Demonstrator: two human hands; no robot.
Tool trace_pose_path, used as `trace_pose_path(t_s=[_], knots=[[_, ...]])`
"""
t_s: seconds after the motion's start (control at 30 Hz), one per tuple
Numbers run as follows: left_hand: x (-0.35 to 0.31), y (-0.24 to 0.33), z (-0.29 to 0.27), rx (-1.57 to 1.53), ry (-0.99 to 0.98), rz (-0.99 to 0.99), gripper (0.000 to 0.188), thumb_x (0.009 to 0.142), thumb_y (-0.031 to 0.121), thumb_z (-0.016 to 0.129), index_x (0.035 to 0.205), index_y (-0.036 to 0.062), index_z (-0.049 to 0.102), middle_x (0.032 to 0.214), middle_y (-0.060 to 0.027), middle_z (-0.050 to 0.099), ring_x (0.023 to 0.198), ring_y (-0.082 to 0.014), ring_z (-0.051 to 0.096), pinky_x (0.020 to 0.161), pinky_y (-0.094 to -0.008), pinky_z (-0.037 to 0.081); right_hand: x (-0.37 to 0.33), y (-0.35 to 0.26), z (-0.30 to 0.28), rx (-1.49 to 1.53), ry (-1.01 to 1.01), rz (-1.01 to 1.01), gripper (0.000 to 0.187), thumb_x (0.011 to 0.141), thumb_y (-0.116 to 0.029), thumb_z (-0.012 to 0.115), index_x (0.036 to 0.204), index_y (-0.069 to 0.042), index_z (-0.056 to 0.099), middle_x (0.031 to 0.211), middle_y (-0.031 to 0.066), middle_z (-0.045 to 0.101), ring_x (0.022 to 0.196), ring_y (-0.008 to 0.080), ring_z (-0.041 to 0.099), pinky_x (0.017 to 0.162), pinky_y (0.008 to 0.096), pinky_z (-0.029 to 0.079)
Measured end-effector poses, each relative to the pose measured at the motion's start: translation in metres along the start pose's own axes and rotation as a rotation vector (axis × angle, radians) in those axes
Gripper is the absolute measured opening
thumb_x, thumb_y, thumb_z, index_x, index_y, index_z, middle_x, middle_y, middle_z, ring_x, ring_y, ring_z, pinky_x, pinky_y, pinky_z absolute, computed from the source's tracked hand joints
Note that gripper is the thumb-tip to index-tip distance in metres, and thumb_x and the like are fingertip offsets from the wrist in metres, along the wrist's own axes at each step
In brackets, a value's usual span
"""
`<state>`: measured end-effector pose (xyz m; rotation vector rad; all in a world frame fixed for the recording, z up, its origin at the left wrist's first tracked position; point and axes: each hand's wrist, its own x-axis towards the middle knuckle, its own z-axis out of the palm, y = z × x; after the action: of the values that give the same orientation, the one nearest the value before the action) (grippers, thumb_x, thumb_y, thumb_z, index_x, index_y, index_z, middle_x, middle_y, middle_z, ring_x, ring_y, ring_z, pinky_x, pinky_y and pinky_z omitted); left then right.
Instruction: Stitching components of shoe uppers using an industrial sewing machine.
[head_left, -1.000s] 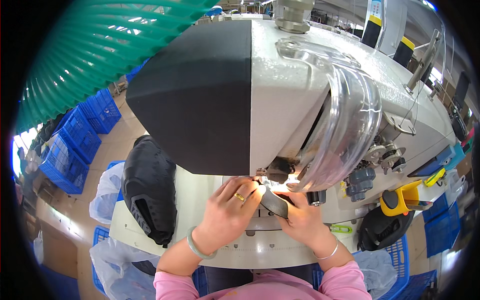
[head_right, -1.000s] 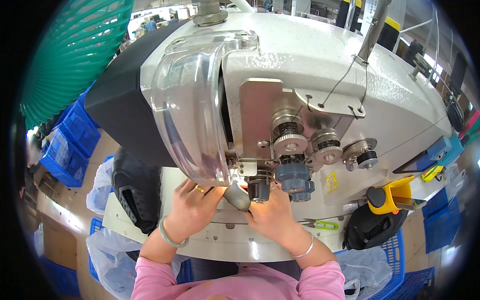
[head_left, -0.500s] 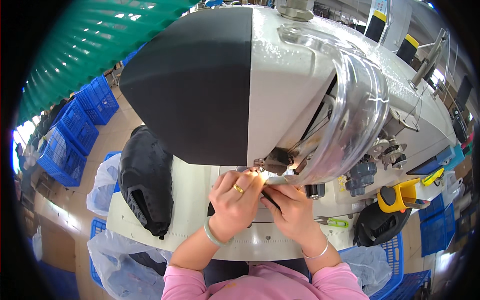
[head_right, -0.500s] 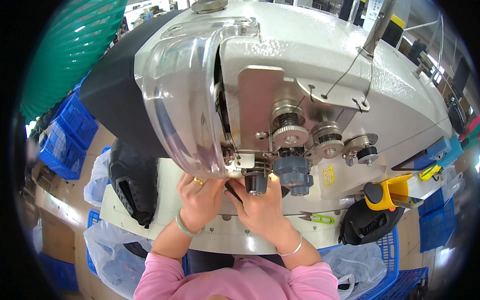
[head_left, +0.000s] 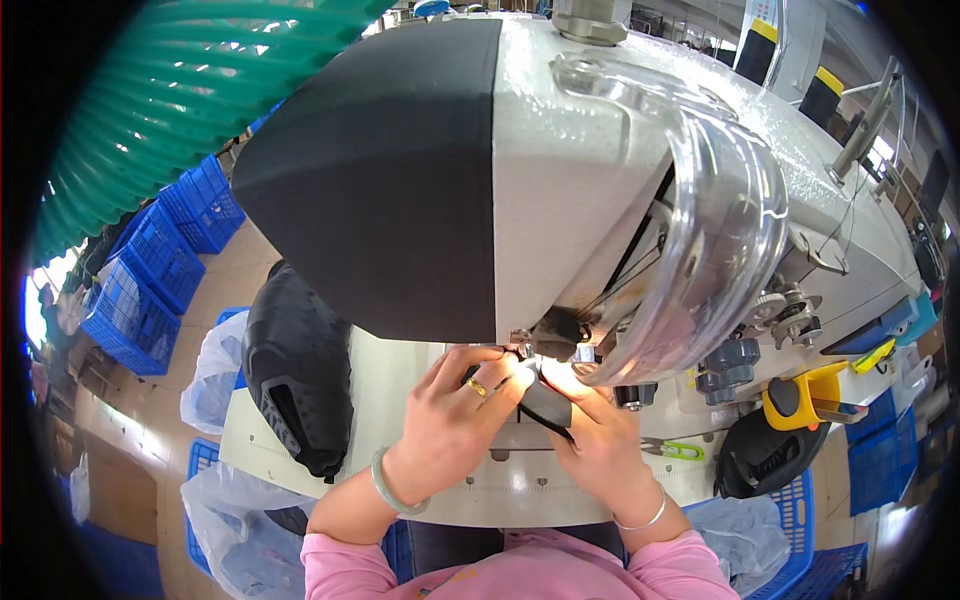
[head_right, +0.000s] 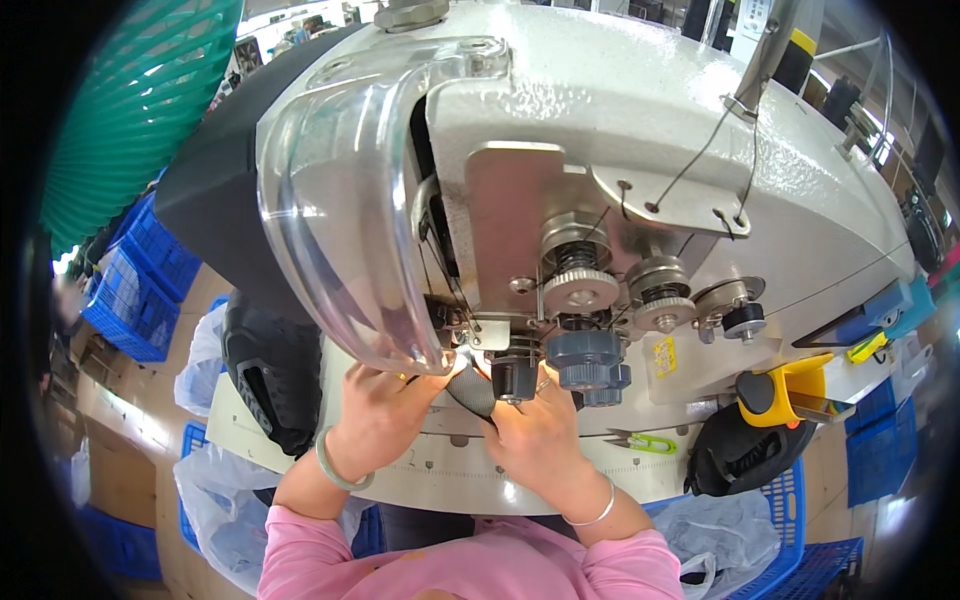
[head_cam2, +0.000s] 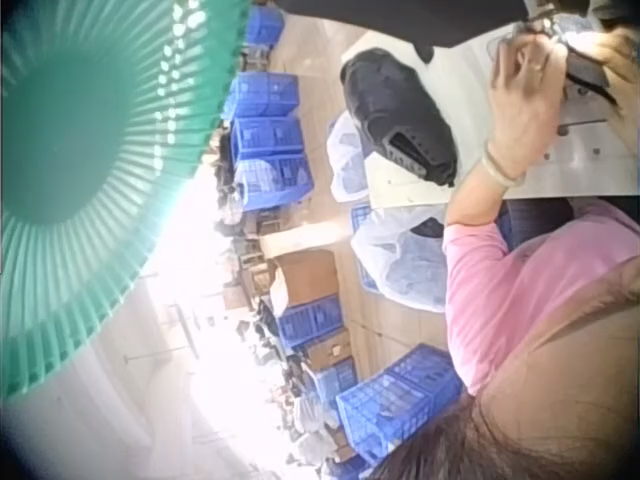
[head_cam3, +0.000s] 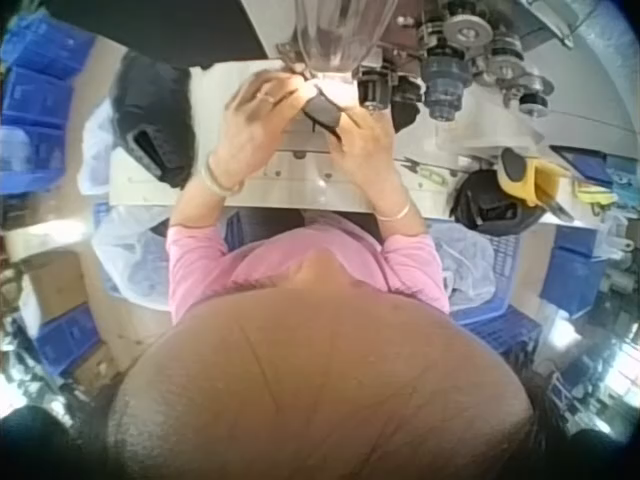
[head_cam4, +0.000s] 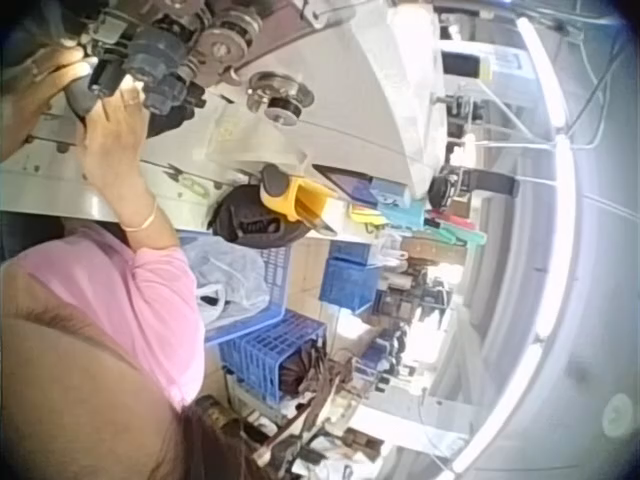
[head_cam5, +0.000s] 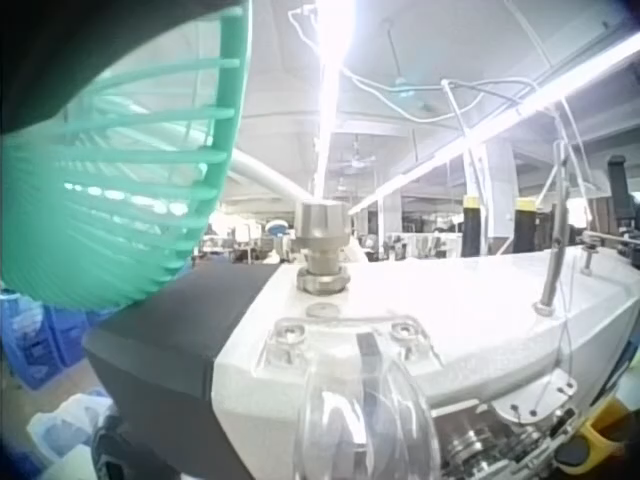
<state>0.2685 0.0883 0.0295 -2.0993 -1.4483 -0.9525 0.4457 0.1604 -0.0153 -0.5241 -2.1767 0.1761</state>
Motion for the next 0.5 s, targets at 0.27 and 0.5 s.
trace_pose_path(t_s=[0.27,0.5], knots=[[0.0034,-0.0063,-0.0023,0.023,-0.016,0.030,0.032,0.070,0.007,0.063,0.101,0.0040,0.065,0.104,-0.0068,0.061,0.094,-0.0253,0.062,0.072,-0.0339,0.055,0.0043,-0.0038,0.0011,-0.041,0.017,-0.021,0.026,0.061,-0.005,0.074,0.087,-0.007,0.070,0.072,0.0071,0.057,0.076,0.0297,0.058,0.085,0.0441,0.044],[0.0039,-0.0080,-0.0029,-0.003,-0.066,0.022,0.033,0.071,0.005,0.063,0.104,0.0033,0.064,0.107,-0.0088,0.059,0.092,-0.0252,0.063,0.070,-0.0331,0.056,0.0002,0.0007,0.0024,-0.031,-0.023,-0.021,0.039,0.063,-0.007,0.075,0.101,-0.004,0.069,0.083,0.0091,0.063,0.082,0.0305,0.059,0.095,0.0495,0.039]])
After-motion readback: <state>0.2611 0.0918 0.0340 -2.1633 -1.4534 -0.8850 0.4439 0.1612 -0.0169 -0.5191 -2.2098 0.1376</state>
